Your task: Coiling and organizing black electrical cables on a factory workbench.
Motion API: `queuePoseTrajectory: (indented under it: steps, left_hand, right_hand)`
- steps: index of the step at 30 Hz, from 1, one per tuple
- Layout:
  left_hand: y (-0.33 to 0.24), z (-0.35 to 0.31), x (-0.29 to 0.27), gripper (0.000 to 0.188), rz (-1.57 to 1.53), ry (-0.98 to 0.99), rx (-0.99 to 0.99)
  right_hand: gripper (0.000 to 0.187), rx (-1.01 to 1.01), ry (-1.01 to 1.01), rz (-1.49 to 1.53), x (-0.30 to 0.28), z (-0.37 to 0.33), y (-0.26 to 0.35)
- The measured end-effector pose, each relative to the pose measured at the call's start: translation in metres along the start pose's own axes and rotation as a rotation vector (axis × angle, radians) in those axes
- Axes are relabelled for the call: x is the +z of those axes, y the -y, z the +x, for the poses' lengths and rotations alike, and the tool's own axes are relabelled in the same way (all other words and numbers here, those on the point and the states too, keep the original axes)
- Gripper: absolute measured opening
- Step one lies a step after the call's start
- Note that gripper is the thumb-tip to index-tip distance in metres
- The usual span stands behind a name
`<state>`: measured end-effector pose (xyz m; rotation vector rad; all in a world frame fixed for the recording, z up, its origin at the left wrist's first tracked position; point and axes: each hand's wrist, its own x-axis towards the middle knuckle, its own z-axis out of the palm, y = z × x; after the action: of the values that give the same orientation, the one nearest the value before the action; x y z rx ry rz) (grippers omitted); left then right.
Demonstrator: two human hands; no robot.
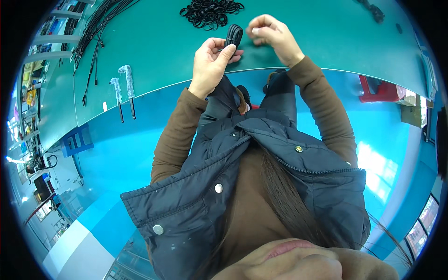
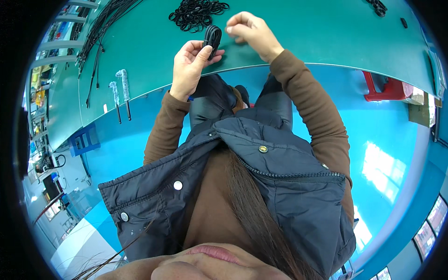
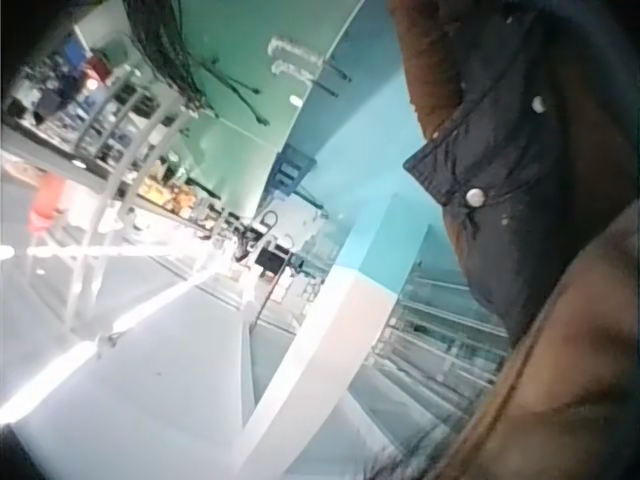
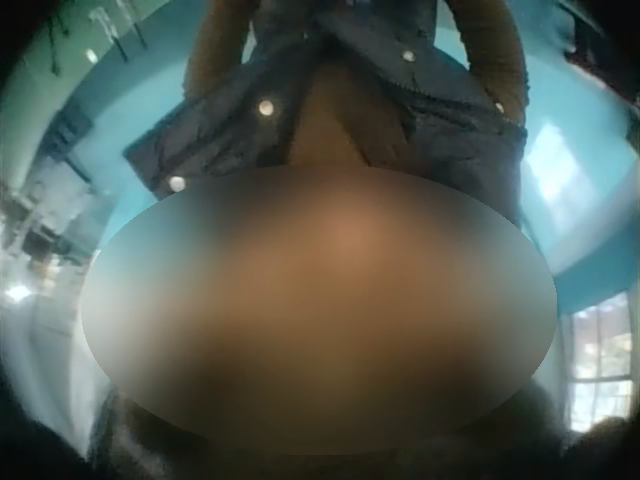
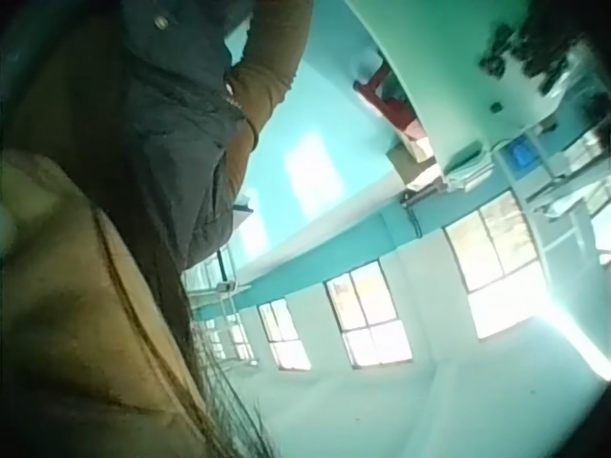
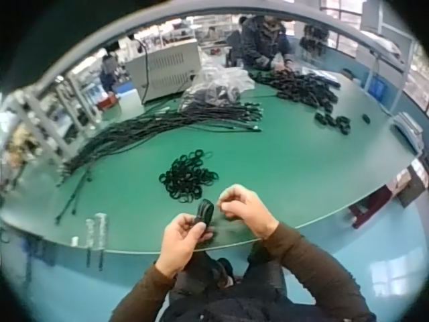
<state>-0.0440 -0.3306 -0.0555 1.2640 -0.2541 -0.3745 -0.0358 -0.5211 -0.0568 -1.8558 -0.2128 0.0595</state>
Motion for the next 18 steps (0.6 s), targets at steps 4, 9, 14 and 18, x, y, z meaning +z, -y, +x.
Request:
queuePoseTrajectory:
  steps: [4,9,14,18]
  left_hand:
    - [0.003,0.003,0.006,0.024,0.004,0.008,0.034]
    - [0.007,0.0,0.014,0.026,0.262,0.01,0.096]
    - [-0.007,-0.003,0.021,0.027,-0.065,-0.008,0.071]
    - [-0.005,0.003,0.009,0.023,0.022,0.102,-0.11]
  right_hand:
    - [0.029,-0.049,-0.143,0.393,0.014,-0.002,0.002]
    - [0.041,0.081,-0.068,0.442,0.027,-0.011,0.013]
    - [0.04,0.118,0.012,0.739,0.013,-0.009,0.007]
    - [0.041,0.103,-0.009,0.724,0.013,-0.011,0.004]
